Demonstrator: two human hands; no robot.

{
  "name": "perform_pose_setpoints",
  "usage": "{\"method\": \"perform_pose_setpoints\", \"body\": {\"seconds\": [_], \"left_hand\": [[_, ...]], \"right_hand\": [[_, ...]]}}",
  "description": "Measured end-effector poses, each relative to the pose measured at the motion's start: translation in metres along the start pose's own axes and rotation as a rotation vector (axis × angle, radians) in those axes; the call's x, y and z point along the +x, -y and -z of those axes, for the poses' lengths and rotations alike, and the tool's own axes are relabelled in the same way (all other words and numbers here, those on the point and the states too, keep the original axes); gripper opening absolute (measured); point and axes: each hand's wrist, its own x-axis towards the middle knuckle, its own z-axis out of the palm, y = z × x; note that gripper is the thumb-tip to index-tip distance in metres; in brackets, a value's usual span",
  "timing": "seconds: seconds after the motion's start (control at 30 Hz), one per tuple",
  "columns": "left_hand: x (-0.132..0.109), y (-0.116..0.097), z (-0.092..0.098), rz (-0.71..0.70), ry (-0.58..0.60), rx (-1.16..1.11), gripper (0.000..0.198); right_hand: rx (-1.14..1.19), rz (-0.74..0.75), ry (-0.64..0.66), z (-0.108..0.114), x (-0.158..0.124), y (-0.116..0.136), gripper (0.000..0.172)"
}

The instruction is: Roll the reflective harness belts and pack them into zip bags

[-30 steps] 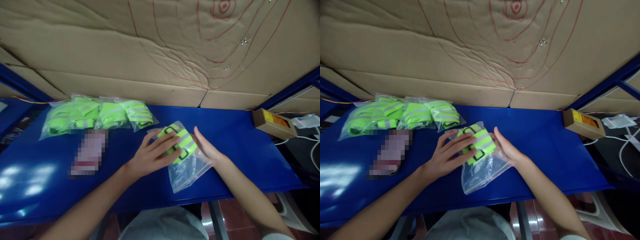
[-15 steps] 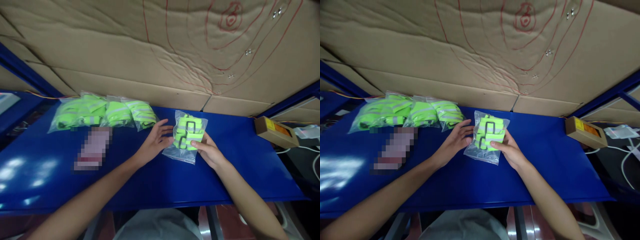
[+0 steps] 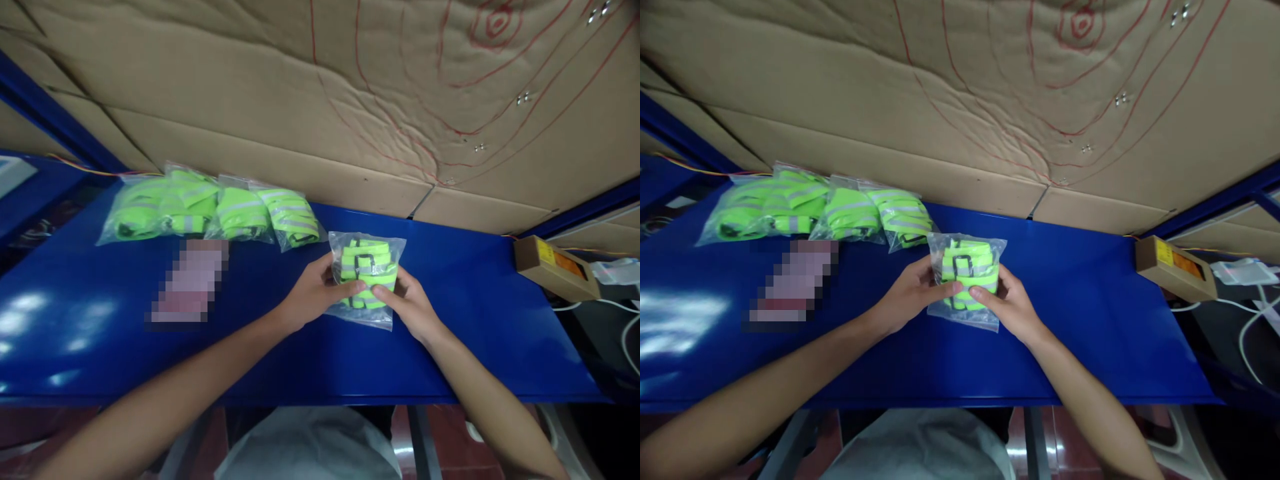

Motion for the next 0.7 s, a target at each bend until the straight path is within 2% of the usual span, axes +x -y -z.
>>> {"method": "perform_pose_setpoints", "body": {"seconds": [0.17, 0.47, 0.7], "left_hand": [[0.003, 0.006, 0.002, 0.085, -0.024, 0.003, 0.060], [0.002, 0.008, 0.002, 0.093, -0.020, -0.001, 0.061], [0.010, 0.010, 0.007, 0.244, 0.046, -0.067, 0.058]], "right_hand": [[0.052, -0.091, -0.008, -0.002, 0.001, -0.003, 0.049], [0.056, -0.097, -0.009, 0.000, 0.003, -0.010, 0.049], [0.183, -0.211, 0.000, -0.001, 0.009, -0.012, 0.052]]}}
